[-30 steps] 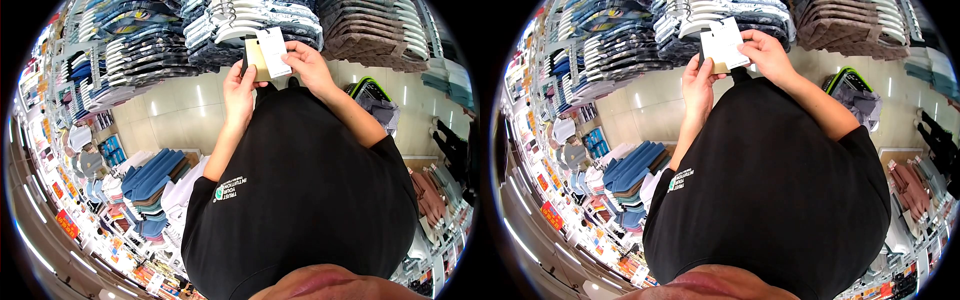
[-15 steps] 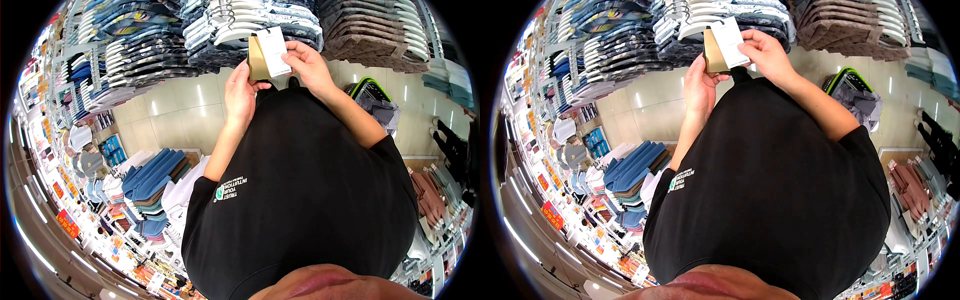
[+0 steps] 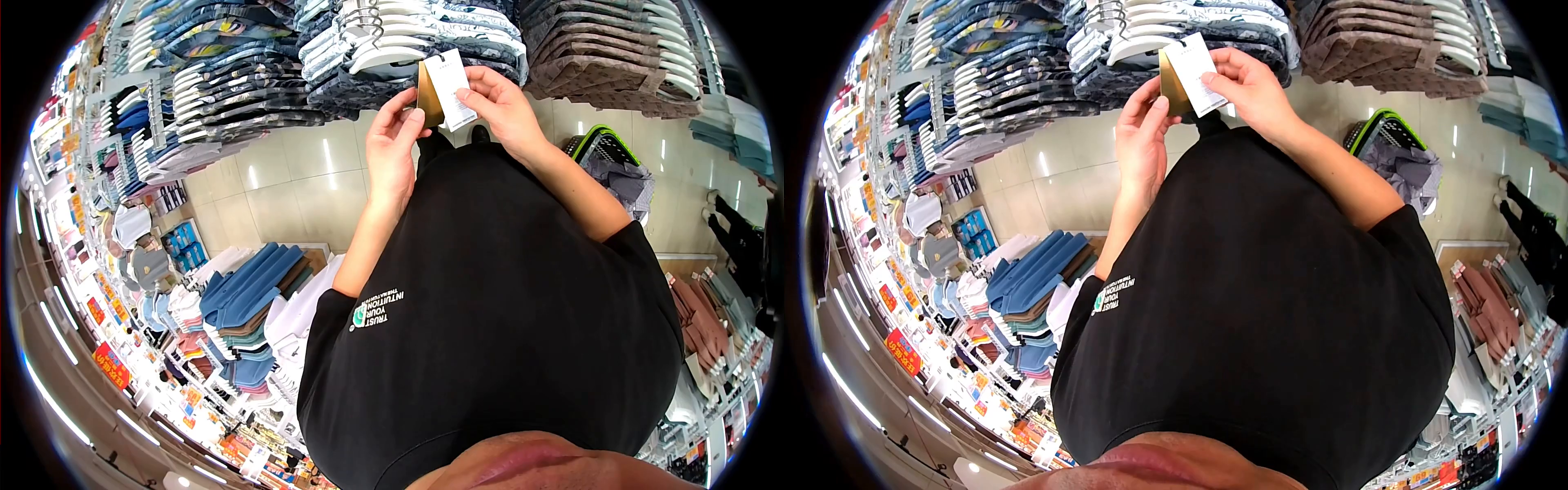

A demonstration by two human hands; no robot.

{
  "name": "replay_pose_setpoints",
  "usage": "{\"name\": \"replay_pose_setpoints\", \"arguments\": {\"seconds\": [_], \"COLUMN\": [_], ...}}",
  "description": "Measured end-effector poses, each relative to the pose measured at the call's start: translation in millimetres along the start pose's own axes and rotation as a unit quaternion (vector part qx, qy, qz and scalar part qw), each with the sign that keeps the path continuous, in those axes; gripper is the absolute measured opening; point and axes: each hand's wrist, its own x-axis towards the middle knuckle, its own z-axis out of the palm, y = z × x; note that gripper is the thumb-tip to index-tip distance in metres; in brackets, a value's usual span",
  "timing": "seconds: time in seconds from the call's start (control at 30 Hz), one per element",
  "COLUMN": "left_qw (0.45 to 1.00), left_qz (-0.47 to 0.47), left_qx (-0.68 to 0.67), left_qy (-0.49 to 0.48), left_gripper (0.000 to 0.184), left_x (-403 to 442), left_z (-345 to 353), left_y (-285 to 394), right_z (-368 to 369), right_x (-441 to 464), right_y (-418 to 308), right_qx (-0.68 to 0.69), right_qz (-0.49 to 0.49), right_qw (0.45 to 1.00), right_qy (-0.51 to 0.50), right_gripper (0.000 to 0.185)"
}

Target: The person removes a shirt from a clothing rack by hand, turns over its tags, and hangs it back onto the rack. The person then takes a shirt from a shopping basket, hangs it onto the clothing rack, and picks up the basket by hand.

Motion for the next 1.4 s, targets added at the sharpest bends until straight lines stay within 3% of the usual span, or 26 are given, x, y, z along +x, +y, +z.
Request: {"name": "replay_pose_setpoints", "arguments": {"seconds": [0.23, 0.53, 0.93, 1.4], "left_qw": [0.997, 0.991, 0.954, 0.957], "left_qz": [0.064, 0.079, 0.162, 0.133], "left_qx": [0.049, 0.101, 0.254, 0.259], "left_qy": [0.007, -0.029, -0.009, -0.011], "left_gripper": [0.052, 0.067, 0.065, 0.061], "left_x": [0.1, -4.4, -2.5, 0.9], "left_z": [-0.8, 1.4, 3.3, 3.4], "left_y": [-2.7, 2.4, 5.0, 4.5], "right_z": [7.4, 6.7, 4.6, -2.8], "right_x": [-1.7, 1.2, 2.9, 4.5], "right_y": [-4.2, 0.5, -4.7, 1.0], "right_qx": [-0.011, -0.007, -0.008, 0.030], "right_qz": [0.028, 0.062, 0.092, 0.090], "right_qw": [1.000, 0.997, 0.996, 0.995], "right_qy": [-0.008, -0.038, -0.015, -0.001], "right_gripper": [0.032, 0.037, 0.034, 0.030]}}
